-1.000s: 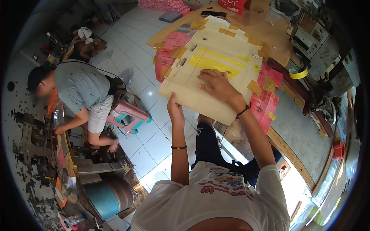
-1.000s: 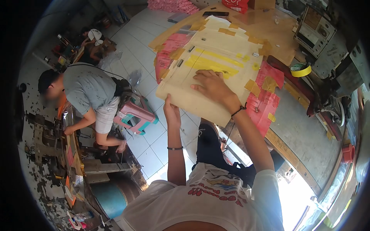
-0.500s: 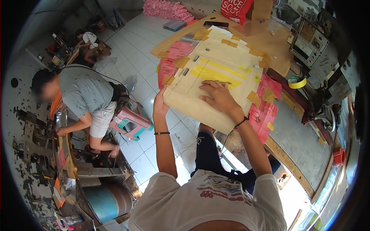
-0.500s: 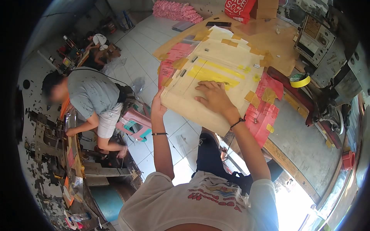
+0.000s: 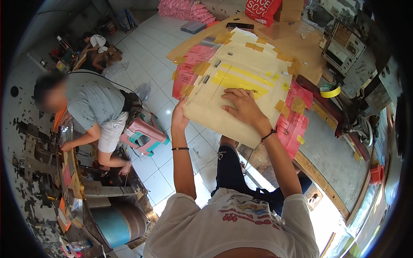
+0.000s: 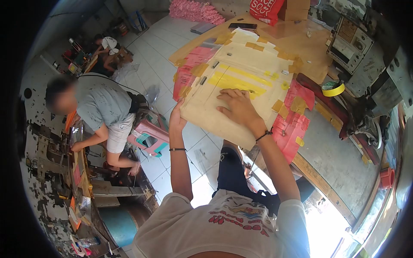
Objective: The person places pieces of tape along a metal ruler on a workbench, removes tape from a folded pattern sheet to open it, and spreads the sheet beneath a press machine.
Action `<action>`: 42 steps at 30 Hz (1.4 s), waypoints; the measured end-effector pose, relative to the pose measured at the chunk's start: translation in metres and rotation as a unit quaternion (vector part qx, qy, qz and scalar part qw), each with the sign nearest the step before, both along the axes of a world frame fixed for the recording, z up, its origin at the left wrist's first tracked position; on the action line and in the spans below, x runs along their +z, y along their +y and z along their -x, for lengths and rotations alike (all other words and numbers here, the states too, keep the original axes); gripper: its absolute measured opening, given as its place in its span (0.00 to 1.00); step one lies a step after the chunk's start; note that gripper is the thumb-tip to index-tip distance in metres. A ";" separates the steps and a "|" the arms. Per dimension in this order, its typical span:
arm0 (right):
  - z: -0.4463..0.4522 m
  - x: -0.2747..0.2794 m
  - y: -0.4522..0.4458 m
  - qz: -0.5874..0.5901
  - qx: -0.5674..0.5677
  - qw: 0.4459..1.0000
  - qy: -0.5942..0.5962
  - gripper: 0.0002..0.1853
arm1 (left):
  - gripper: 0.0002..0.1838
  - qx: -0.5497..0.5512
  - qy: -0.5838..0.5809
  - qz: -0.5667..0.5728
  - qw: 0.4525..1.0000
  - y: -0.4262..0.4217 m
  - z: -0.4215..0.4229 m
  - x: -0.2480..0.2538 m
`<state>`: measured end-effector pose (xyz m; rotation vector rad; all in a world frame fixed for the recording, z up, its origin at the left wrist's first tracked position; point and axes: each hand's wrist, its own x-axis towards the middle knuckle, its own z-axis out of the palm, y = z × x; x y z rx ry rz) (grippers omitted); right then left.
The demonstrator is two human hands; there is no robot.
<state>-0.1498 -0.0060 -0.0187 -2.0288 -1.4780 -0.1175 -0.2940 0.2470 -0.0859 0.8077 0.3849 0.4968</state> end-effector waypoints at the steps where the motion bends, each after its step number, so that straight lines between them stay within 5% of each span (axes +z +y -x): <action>1: -0.001 -0.001 0.000 0.012 -0.002 1.000 0.004 0.21 | 0.19 0.005 0.005 -0.002 1.000 -0.002 0.000 -0.003; 8: 0.048 0.071 0.051 0.375 -0.030 0.925 -0.061 0.27 | 0.22 0.015 0.019 -0.039 0.999 -0.017 0.002 0.011; 10: 0.072 0.081 0.075 0.394 0.027 0.917 -0.058 0.32 | 0.22 0.031 0.030 -0.022 0.999 -0.015 -0.001 -0.001; 14: 0.094 0.037 0.127 0.284 -0.059 0.947 -0.141 0.33 | 0.23 0.086 -0.047 0.027 0.995 -0.021 0.000 -0.011; 17: 0.097 0.007 0.140 0.205 -0.094 0.952 -0.207 0.31 | 0.24 -0.014 -0.146 0.103 0.984 -0.033 0.017 0.005; 19: 0.100 -0.005 0.137 0.172 -0.097 0.954 -0.225 0.29 | 0.23 0.015 -0.101 0.099 0.990 -0.032 0.024 0.001; 23: 0.092 0.013 0.127 0.120 -0.050 0.986 -0.103 0.28 | 0.19 0.113 0.025 -0.037 0.993 -0.030 0.025 -0.013; 27: 0.069 0.029 0.131 0.110 -0.016 0.994 -0.005 0.27 | 0.27 0.102 0.084 -0.095 0.987 -0.035 0.009 -0.004; 30: 0.052 0.045 0.135 0.113 0.004 0.993 0.041 0.24 | 0.30 0.053 0.080 -0.023 0.995 -0.025 -0.005 -0.010; 37: 0.025 0.048 0.143 0.159 -0.009 0.983 0.090 0.25 | 0.22 0.221 -0.046 -0.025 0.974 -0.040 -0.030 -0.012; 42: 0.019 0.042 0.146 0.151 -0.010 0.984 0.096 0.25 | 0.19 0.249 -0.031 0.017 0.968 -0.041 -0.038 -0.009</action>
